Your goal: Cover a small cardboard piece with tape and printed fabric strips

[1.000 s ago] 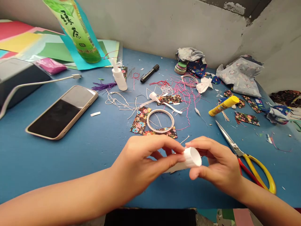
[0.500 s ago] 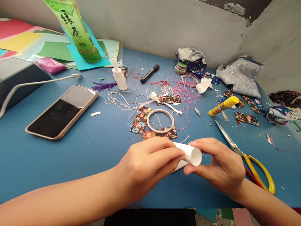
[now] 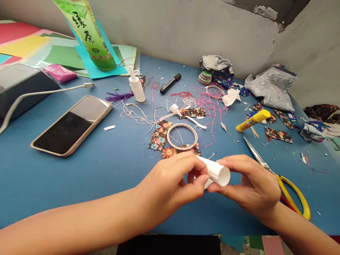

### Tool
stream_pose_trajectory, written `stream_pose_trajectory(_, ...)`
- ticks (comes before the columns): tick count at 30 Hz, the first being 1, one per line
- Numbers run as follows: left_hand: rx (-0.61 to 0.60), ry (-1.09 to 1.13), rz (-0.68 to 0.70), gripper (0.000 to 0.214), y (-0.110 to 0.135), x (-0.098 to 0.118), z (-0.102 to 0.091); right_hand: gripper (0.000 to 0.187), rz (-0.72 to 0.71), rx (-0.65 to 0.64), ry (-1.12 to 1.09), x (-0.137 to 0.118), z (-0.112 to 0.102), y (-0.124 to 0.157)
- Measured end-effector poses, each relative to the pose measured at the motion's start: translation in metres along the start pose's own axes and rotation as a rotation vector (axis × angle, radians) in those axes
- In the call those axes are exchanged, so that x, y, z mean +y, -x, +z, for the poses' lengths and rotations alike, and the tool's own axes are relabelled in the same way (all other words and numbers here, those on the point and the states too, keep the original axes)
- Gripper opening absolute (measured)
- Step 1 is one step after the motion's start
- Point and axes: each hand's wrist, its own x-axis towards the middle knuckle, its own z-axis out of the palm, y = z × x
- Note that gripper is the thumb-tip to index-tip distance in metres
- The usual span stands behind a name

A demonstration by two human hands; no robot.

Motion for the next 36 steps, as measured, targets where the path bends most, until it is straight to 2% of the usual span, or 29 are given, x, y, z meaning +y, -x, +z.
stream_pose_trajectory(7,0.000,-0.095,0.096,0.012,-0.001,0.002,-0.001,0.036,0.307,0.007,-0.288,0.000,0.003,0.001)
stream_pose_trajectory(11,-0.024,-0.079,0.176,0.011,0.000,0.006,-0.001,0.035,0.407,0.031,-0.418,-0.004,0.003,-0.005)
stream_pose_trajectory(15,0.001,-0.095,0.220,0.008,0.001,0.003,-0.003,0.035,0.414,0.046,-0.451,-0.003,0.003,-0.006)
stream_pose_trajectory(20,0.083,-0.204,0.324,0.008,0.000,-0.004,-0.007,0.038,0.381,-0.025,-0.477,-0.004,0.003,-0.004)
stream_pose_trajectory(28,0.001,-0.518,0.451,0.014,0.005,-0.005,-0.011,0.035,0.376,-0.056,-0.436,-0.009,0.004,-0.008)
stream_pose_trajectory(31,-0.014,-0.558,0.456,0.012,0.003,-0.006,-0.008,0.035,0.391,-0.066,-0.458,-0.010,0.005,-0.008)
stream_pose_trajectory(36,-0.031,-0.387,0.354,0.013,-0.002,-0.003,-0.006,0.034,0.424,-0.072,-0.510,-0.010,0.005,-0.009)
